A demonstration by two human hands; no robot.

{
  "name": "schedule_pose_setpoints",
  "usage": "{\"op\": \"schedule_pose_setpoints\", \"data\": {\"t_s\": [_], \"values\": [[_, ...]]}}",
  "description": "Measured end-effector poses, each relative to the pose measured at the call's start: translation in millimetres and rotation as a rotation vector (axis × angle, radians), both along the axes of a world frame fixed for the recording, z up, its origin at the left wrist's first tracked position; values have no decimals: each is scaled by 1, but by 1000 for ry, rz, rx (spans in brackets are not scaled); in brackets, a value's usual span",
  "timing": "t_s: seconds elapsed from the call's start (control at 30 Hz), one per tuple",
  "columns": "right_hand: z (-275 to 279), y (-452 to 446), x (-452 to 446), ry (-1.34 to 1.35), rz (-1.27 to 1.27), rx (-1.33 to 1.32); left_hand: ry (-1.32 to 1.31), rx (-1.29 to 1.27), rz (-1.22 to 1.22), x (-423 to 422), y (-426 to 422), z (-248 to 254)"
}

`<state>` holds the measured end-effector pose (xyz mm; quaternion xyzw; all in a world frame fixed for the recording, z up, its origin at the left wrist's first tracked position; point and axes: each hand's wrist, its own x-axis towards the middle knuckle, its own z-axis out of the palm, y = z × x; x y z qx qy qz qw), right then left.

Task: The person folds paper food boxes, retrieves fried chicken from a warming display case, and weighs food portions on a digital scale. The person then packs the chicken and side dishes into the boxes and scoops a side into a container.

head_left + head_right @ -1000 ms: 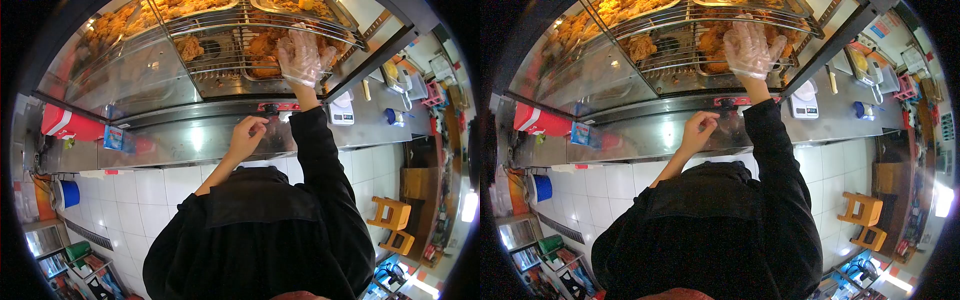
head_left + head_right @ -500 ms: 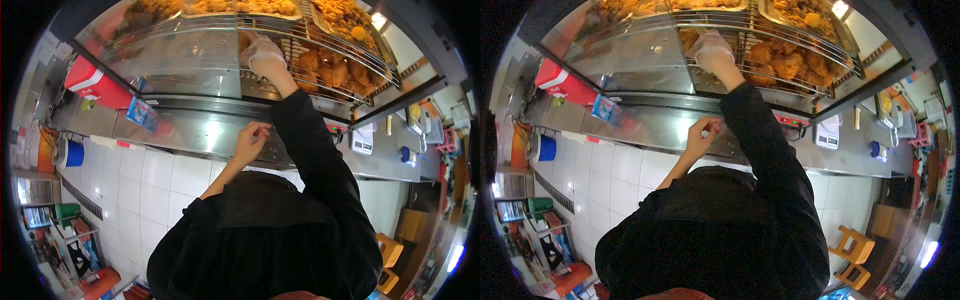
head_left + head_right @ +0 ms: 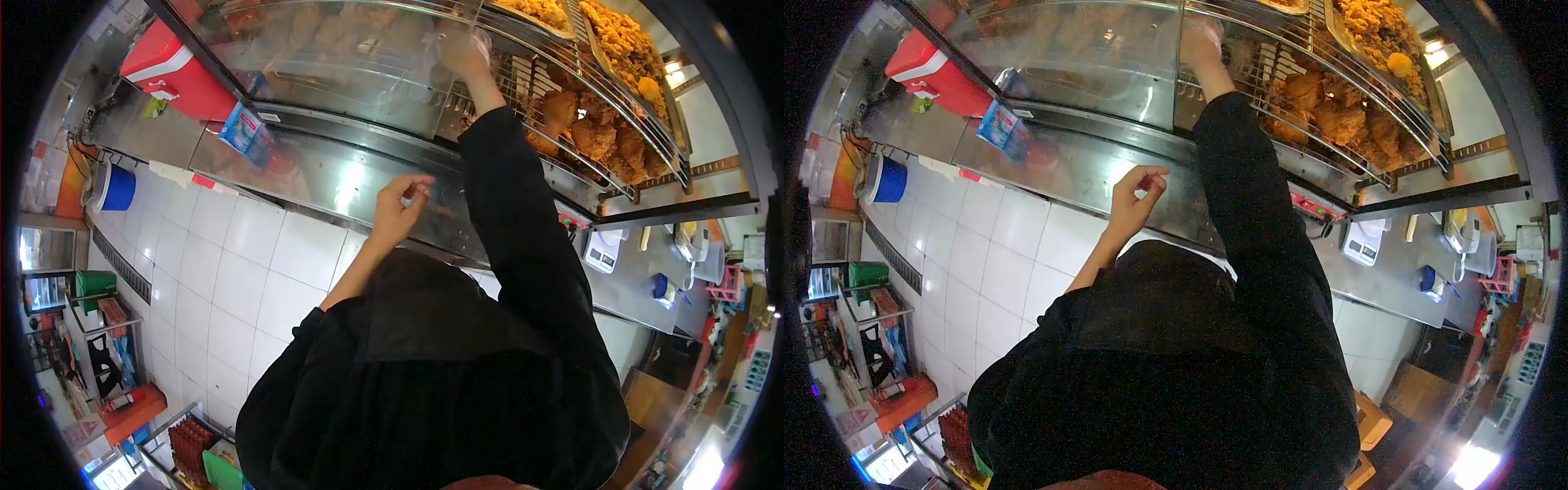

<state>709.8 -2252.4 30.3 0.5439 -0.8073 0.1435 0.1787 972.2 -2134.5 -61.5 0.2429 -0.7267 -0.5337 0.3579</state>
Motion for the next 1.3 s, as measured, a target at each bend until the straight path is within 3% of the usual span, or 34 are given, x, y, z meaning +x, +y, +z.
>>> {"op": "schedule_pose_setpoints", "data": {"t_s": [0.03,0.1,0.13,0.27,0.33,0.37,0.43,0.53,0.6,0.63,0.7,0.83,0.87,0.93,1.03,1.13,1.17,1.2,1.27,1.3], "values": [[-7,-7,-8,14,23,49,8,17,-2,-1,0,1],[-2,-6,-9,-239,-27,-78,17,38,-6,-3,-1,-1],[-3,-5,-19,34,102,-54,3,45,-14,-3,-1,-1],[-17,-25,-50,312,133,217,4,70,-52,-8,0,-3],[19,16,-11,-285,157,84,3,69,-63,-10,1,0],[23,35,0,-280,154,83,3,64,-65,-11,0,1],[26,65,11,-685,-33,-18,1,54,-71,-11,-2,0],[21,92,3,-787,-227,-231,10,59,-71,-13,-3,-1],[51,119,24,-1719,328,-1002,27,72,-73,-17,-4,-1],[53,124,25,-1714,324,-1013,34,97,-83,-17,-4,-2],[59,132,30,-2084,270,-1316,39,113,-113,-18,1,7],[40,149,86,-1597,133,-1108,153,-194,64,-30,15,36],[35,144,80,-1589,135,-1115,258,-267,84,-34,17,45],[27,124,59,-1970,117,-1346,383,-331,56,-40,18,50],[17,88,14,-2013,346,-1406,366,-261,-10,-44,18,55],[44,72,10,-2060,238,-1656,336,-190,4,-37,21,45],[25,57,-11,-2064,241,-1654,335,-193,8,-33,22,43],[-13,34,-44,-1266,170,-1453,310,-164,11,-28,22,41],[52,66,-2,-1900,335,-1549,280,-133,25,-19,23,38],[55,65,2,-1908,336,-1542,271,-115,35,-15,22,37]]}}
